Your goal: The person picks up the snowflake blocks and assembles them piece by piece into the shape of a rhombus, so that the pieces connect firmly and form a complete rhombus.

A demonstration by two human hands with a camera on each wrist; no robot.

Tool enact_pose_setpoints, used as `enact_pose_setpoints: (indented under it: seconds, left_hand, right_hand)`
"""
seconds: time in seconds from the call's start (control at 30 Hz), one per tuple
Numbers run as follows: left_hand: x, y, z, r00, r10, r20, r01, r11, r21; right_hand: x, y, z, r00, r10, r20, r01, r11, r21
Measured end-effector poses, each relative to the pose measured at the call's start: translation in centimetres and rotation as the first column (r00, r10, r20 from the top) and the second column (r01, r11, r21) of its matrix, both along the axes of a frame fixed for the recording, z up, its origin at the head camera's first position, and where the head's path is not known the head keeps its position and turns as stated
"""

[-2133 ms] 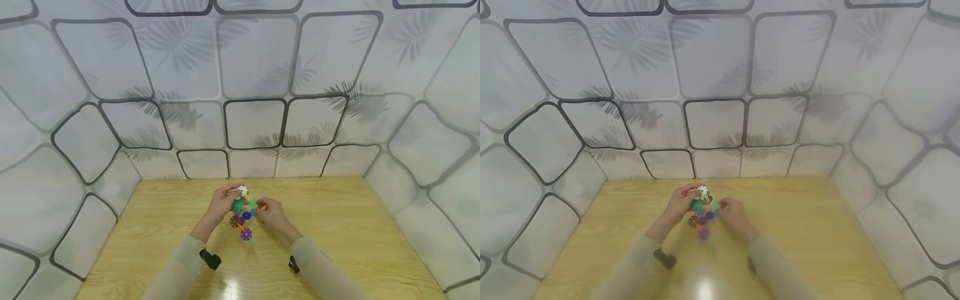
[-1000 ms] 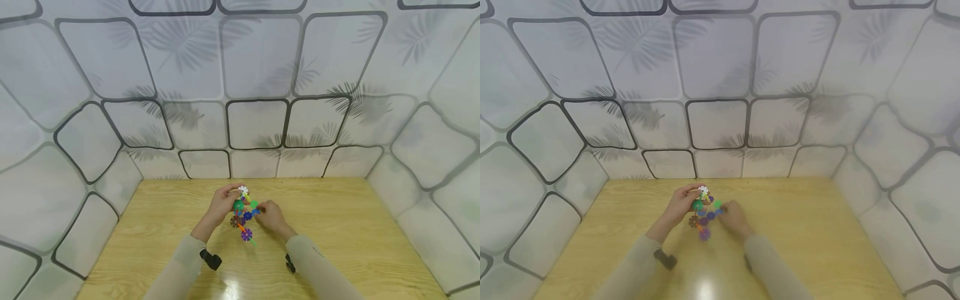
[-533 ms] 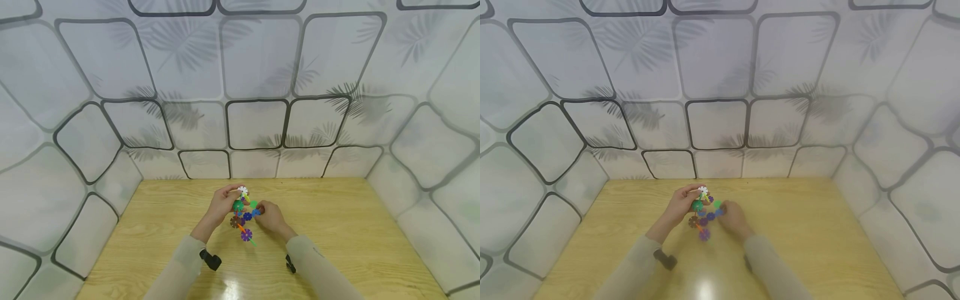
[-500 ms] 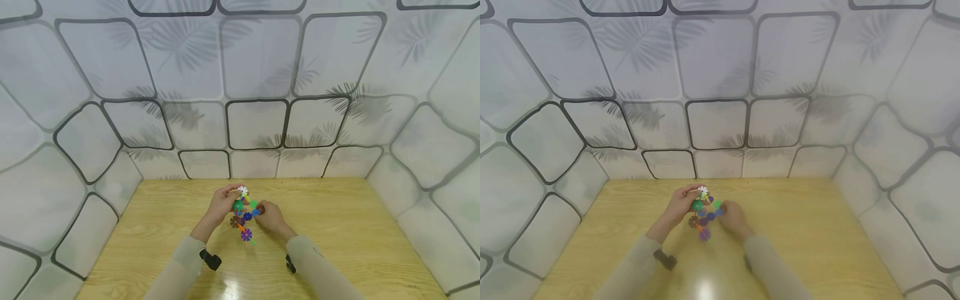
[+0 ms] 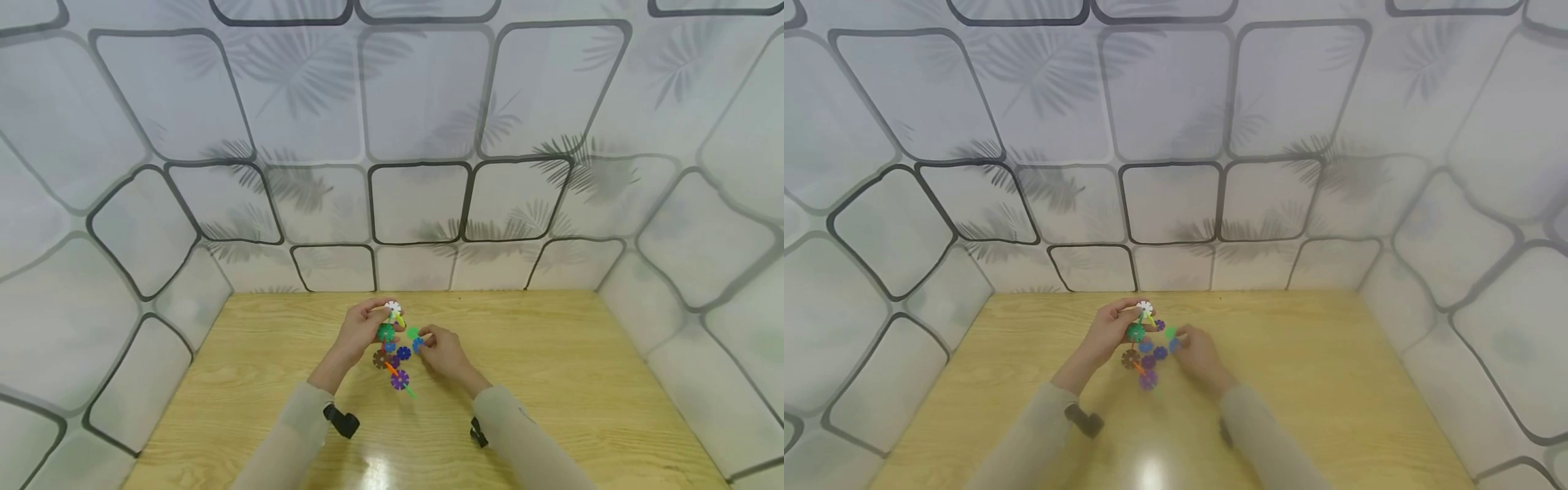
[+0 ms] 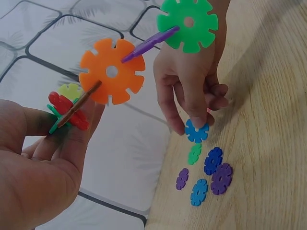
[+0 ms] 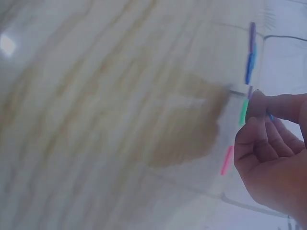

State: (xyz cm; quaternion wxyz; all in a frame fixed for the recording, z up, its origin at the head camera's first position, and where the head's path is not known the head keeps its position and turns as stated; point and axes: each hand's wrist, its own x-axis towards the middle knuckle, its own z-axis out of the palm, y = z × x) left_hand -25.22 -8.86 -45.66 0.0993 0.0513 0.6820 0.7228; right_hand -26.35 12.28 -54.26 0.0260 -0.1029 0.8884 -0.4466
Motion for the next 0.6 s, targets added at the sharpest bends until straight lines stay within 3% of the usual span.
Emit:
enact_pose_setpoints:
  seconds: [0.6]
  left_hand:
    - [0.1,-0.2,0.4,1.0,0.0,-0.006,0.0,1.0,0.001]
  right_hand:
    - [1.4,0.4,4.3,1.0,-0.01,0.001,0.01,0.973,-0.231]
